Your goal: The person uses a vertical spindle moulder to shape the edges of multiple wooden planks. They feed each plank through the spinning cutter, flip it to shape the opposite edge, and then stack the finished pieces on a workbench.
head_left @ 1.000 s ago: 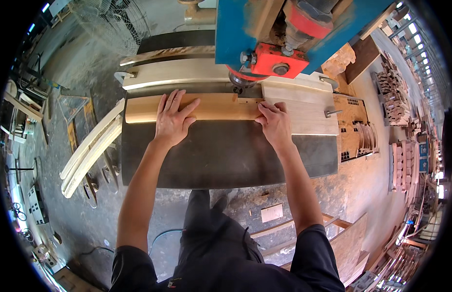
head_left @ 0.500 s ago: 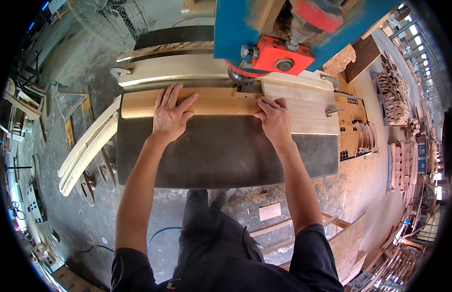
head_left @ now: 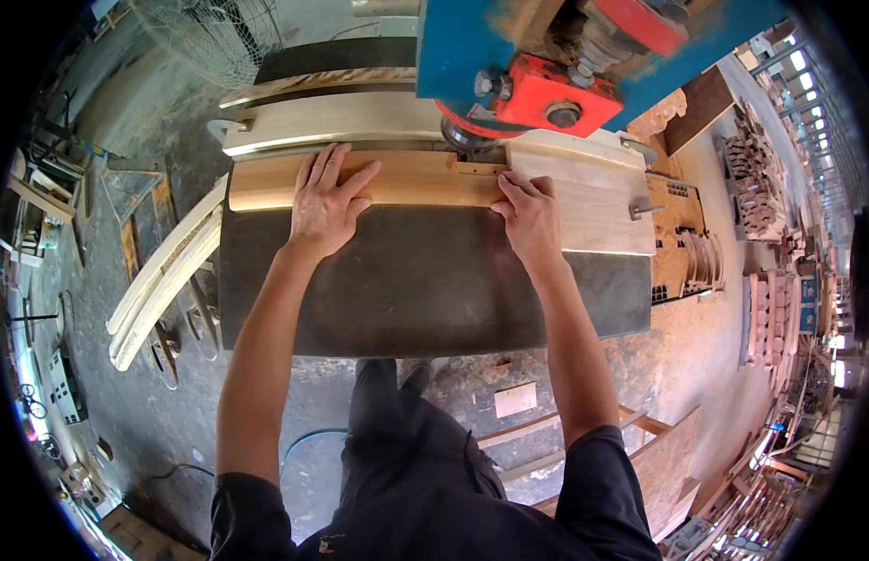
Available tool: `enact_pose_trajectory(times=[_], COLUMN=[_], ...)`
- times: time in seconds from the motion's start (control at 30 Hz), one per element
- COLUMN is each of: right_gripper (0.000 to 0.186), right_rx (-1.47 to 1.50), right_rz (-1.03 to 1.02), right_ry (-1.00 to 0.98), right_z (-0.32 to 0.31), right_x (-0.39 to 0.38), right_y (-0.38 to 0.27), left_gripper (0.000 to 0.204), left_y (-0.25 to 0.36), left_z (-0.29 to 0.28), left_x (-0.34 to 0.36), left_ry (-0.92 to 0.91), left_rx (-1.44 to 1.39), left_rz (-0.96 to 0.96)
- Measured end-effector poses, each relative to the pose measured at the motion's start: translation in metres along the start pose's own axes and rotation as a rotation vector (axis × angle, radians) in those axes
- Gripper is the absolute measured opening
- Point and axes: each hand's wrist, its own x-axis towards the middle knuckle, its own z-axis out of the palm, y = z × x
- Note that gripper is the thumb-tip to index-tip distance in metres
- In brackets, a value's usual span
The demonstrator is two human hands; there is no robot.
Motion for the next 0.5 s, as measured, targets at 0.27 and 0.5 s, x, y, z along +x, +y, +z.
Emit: enact_pose_trajectory(times=[0.27,0.5], right_gripper=[0.044,0.044], right_rx=[0.025,0.02], right_rz=[0.028,0.039], right_ry=[-0.003,-0.005], right_z=[0.0021,0.0026], right_x=[0.0037,0.0066], right_y=[0.0011,0.0007], left_gripper=[0.058,0.058], left_y=[-0.0012,-0.0027], left_z=[0.0017,0.0023], left_x=[0.0044,0.007], left_ry=[-0.005,0.001], left_rx=[0.007,-0.01], left_rz=[-0.019,-0.021])
